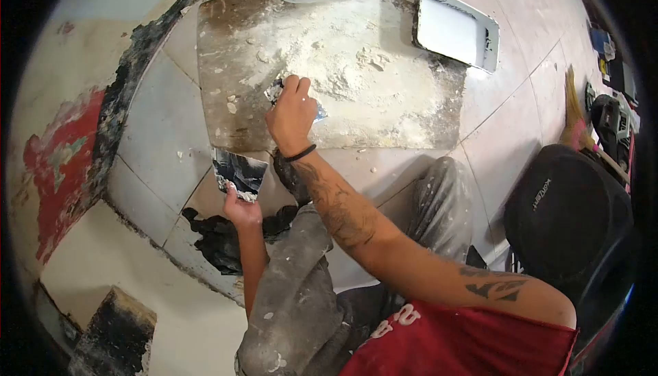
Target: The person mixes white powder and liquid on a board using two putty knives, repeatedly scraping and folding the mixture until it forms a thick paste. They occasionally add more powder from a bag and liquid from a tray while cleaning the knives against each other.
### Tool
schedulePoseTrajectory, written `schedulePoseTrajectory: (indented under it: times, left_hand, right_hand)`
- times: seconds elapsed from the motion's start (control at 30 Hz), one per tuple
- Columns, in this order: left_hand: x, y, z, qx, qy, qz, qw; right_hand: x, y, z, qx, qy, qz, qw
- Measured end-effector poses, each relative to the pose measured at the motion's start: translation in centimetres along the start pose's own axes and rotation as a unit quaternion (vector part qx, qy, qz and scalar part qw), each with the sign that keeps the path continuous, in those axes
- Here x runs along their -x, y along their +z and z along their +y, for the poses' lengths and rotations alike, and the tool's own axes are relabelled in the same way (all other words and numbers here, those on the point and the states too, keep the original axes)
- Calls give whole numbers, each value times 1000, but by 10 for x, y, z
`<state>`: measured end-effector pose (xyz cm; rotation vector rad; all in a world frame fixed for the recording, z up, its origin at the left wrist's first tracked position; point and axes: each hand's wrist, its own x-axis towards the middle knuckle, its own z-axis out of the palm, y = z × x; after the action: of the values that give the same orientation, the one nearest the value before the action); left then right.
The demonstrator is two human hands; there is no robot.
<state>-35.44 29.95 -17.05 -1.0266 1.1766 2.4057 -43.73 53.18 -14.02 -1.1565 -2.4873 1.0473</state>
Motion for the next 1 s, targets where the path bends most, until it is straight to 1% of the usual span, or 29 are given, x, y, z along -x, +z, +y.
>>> schedulePoseTrajectory:
  times: [0.1,0.2,0.3,0.43,0.47,0.53,0.6,0.7,0.73,0.77,0.8,0.83,0.9,0.93,1.0]
  left_hand:
    - [10,18,-12,-13,4,-17,1000]
    - [14,23,-19,-22,7,-22,999]
    - [12,18,-24,-11,11,-16,1000]
    - [15,20,-25,7,-1,-49,999]
    - [12,16,-27,12,-2,-54,998]
    - [11,14,-30,20,-4,-60,998]
    - [13,16,-29,26,-6,-60,998]
    - [15,16,-29,24,-7,-55,998]
    - [15,16,-28,20,-4,-47,999]
    - [16,17,-28,15,-2,-40,999]
    - [14,19,-28,10,0,-36,999]
    - [13,18,-28,6,-7,-37,999]
    - [10,8,-26,-6,-19,-38,999]
    - [10,6,-26,-12,-4,-46,999]
    - [10,1,-22,-6,-10,14,1000]
  right_hand:
    - [-5,-14,-9,-26,109,-26,993]
    - [-11,-16,6,6,44,18,999]
    - [-22,-29,23,-14,32,43,998]
    - [-39,-56,46,-80,107,-18,991]
    - [-42,-60,53,-98,108,-9,989]
    - [-47,-66,72,-123,108,-36,986]
    - [-50,-78,75,-153,105,-75,980]
    - [-33,-94,53,-169,26,-64,983]
    - [-24,-93,44,-120,-29,-60,990]
    - [-12,-89,33,-130,-86,-27,987]
    - [0,-75,30,-111,-96,-43,988]
    - [10,-66,21,-20,-130,-78,988]
    - [26,-37,5,-10,-158,-119,980]
    - [30,-23,-5,55,-167,-149,973]
    - [32,0,-12,24,-183,-157,970]
